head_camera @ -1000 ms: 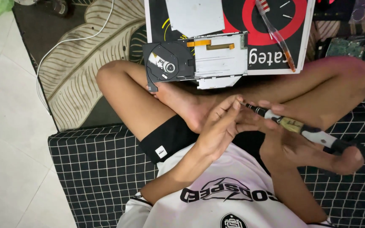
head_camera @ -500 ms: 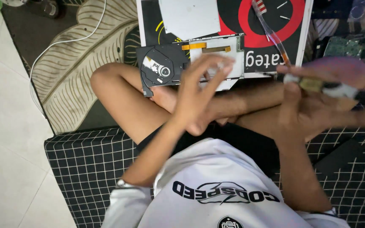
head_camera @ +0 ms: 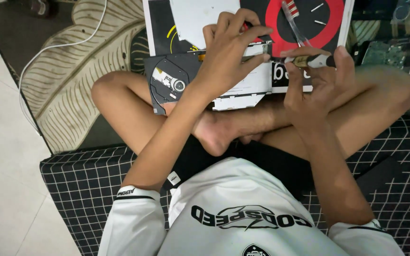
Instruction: Repairing or disassembling an internal computer optical drive, focusing on the laser assembly and ribbon cables.
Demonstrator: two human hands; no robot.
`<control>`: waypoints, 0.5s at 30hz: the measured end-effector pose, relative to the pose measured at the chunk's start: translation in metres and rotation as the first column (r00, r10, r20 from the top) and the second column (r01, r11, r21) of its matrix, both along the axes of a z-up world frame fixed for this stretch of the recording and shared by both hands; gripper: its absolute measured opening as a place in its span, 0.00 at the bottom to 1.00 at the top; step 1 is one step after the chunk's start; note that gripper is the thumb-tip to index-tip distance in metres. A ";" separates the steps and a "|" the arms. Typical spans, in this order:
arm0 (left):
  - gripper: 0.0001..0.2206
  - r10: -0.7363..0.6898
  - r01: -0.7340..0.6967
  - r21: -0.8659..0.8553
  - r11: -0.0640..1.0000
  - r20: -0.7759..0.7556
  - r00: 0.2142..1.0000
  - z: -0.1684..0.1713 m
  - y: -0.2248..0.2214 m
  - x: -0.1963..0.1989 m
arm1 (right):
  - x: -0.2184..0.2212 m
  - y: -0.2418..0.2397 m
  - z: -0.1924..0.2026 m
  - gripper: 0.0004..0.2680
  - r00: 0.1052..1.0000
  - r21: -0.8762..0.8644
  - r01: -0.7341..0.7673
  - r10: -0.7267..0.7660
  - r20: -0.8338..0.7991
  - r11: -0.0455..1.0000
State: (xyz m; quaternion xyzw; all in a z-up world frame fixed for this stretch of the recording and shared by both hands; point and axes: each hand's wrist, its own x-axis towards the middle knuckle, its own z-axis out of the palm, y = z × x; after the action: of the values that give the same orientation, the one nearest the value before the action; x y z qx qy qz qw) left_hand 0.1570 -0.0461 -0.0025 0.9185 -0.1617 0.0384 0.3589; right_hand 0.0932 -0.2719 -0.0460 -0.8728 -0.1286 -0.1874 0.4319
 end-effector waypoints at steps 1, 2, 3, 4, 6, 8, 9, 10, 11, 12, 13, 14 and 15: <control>0.17 0.000 0.000 -0.005 1.000 0.005 1.000 0.000 0.000 0.000 | 0.002 0.000 0.000 0.32 1.000 -0.018 -0.004 0.004 0.008 1.000; 0.17 0.001 -0.001 -0.010 1.000 0.011 1.000 0.000 0.000 0.000 | 0.003 0.000 0.001 0.33 1.000 -0.036 -0.007 0.008 0.016 0.999; 0.17 0.003 -0.003 -0.012 1.000 0.009 1.000 0.001 0.000 0.000 | 0.004 0.001 0.004 0.33 1.000 -0.038 -0.010 0.010 0.014 0.999; 0.15 0.002 -0.002 -0.030 1.000 0.002 1.000 0.002 0.001 0.000 | 0.005 0.003 0.007 0.31 1.000 -0.044 -0.025 0.025 0.004 0.999; 0.14 0.004 -0.004 -0.049 0.999 -0.005 1.000 0.003 0.001 0.001 | 0.007 0.002 0.008 0.30 0.999 -0.051 -0.044 0.044 -0.006 0.998; 0.13 -0.003 0.001 -0.089 0.996 -0.021 1.000 0.004 0.001 0.001 | 0.009 0.000 0.004 0.31 0.999 -0.075 -0.040 0.042 0.031 0.996; 0.13 -0.001 -0.001 -0.091 0.996 -0.023 1.000 0.003 0.001 0.001 | 0.009 0.001 0.004 0.31 0.999 -0.077 -0.042 0.044 0.028 0.996; 0.12 -0.001 0.000 -0.095 0.995 -0.009 1.000 0.003 0.002 0.001 | 0.009 0.001 0.005 0.30 0.999 -0.073 -0.049 0.050 0.011 0.996; 0.11 -0.001 0.002 -0.098 0.995 0.009 1.000 0.002 0.002 0.002 | 0.010 0.001 0.005 0.30 0.998 -0.067 -0.055 0.055 -0.003 0.996; 0.11 0.001 0.000 -0.100 0.995 0.011 1.000 0.001 0.001 0.002 | 0.010 0.002 0.005 0.30 0.998 -0.069 -0.056 0.056 -0.002 0.996; 0.11 0.003 -0.002 -0.094 0.996 0.009 1.000 0.001 0.001 0.002 | 0.009 0.002 0.005 0.30 0.998 -0.079 -0.062 0.062 0.003 0.995; 0.11 0.005 -0.004 -0.088 0.996 0.007 1.000 0.000 0.001 0.002 | 0.009 0.002 0.006 0.30 0.998 -0.090 -0.068 0.068 0.007 0.994; 0.11 0.007 -0.007 -0.089 0.996 0.006 1.000 -0.001 0.000 0.001 | 0.014 0.011 0.020 0.30 0.997 -0.091 -0.070 0.071 0.006 0.993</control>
State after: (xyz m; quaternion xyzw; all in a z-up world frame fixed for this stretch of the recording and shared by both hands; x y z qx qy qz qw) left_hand 0.1581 -0.0466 -0.0032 0.9021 -0.1576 0.0496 0.3988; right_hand 0.1071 -0.2613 -0.0262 -0.8856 -0.1697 -0.1699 0.3976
